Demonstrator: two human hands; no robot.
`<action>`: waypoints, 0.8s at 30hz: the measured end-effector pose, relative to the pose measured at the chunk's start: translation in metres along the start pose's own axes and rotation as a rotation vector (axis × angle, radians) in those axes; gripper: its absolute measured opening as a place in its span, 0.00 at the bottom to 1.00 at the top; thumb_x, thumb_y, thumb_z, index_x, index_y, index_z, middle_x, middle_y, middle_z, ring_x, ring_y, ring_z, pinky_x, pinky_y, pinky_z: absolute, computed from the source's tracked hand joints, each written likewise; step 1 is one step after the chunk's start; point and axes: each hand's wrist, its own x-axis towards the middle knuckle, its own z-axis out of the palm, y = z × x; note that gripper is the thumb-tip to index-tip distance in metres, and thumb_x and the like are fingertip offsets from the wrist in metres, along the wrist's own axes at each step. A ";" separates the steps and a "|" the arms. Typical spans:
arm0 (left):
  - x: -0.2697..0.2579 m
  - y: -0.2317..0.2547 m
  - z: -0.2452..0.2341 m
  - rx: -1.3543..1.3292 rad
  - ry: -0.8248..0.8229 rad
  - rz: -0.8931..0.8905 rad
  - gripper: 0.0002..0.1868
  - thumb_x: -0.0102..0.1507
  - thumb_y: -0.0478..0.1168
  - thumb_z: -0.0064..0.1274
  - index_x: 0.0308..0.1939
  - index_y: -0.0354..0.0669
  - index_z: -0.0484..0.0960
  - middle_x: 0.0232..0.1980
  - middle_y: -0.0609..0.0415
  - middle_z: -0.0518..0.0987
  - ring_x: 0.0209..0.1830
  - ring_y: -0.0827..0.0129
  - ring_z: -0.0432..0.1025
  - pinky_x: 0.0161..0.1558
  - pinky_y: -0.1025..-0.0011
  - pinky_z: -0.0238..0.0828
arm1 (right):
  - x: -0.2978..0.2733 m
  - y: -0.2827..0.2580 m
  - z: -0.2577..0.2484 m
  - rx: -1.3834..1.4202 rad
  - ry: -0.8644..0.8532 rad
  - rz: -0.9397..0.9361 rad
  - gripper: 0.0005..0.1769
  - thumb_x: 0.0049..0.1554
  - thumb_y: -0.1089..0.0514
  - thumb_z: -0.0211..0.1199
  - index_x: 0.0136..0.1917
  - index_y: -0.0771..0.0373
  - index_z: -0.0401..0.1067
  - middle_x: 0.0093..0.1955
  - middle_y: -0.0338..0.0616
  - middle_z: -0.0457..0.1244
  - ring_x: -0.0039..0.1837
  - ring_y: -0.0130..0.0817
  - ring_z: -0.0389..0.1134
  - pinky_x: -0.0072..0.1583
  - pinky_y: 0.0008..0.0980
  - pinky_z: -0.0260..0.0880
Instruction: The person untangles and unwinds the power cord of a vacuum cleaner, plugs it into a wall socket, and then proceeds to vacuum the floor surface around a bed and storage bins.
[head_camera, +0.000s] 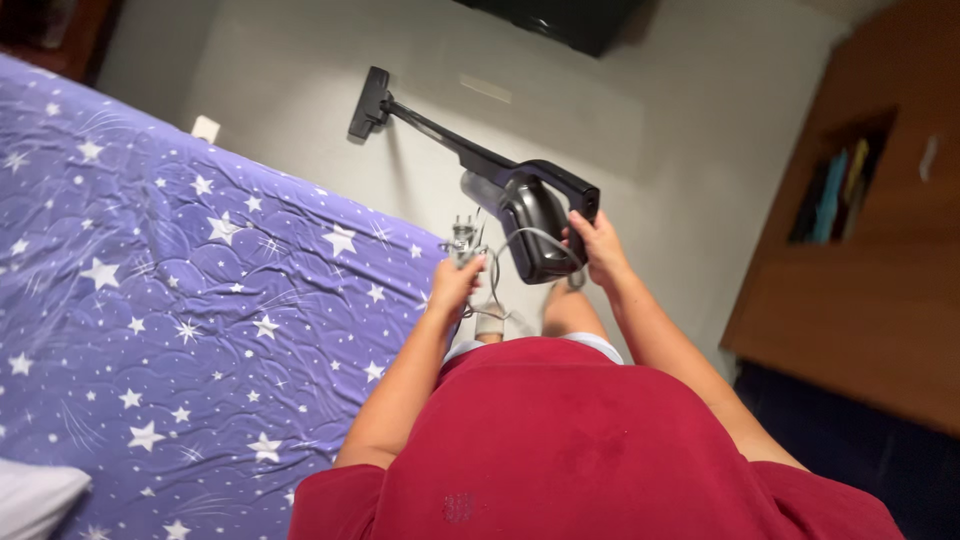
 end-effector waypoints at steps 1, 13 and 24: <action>0.015 0.003 -0.010 0.015 0.078 -0.009 0.14 0.62 0.49 0.62 0.34 0.42 0.85 0.27 0.59 0.79 0.22 0.77 0.69 0.24 0.75 0.63 | 0.021 -0.013 -0.004 -0.009 -0.002 0.004 0.15 0.61 0.49 0.65 0.55 0.56 0.66 0.41 0.40 0.65 0.39 0.28 0.67 0.42 0.30 0.73; 0.165 0.123 0.069 -0.150 0.743 0.041 0.15 0.64 0.47 0.59 0.36 0.38 0.78 0.25 0.57 0.76 0.18 0.76 0.68 0.22 0.73 0.65 | 0.268 -0.192 -0.056 -0.191 -0.146 0.000 0.16 0.56 0.49 0.70 0.52 0.56 0.70 0.39 0.30 0.63 0.37 0.23 0.65 0.40 0.27 0.67; 0.305 0.231 0.114 -0.222 0.609 0.154 0.11 0.65 0.43 0.55 0.38 0.37 0.80 0.26 0.57 0.76 0.20 0.77 0.68 0.24 0.76 0.68 | 0.471 -0.319 0.019 -0.403 -0.380 -0.128 0.14 0.55 0.56 0.70 0.50 0.62 0.70 0.39 0.36 0.64 0.40 0.25 0.65 0.43 0.26 0.67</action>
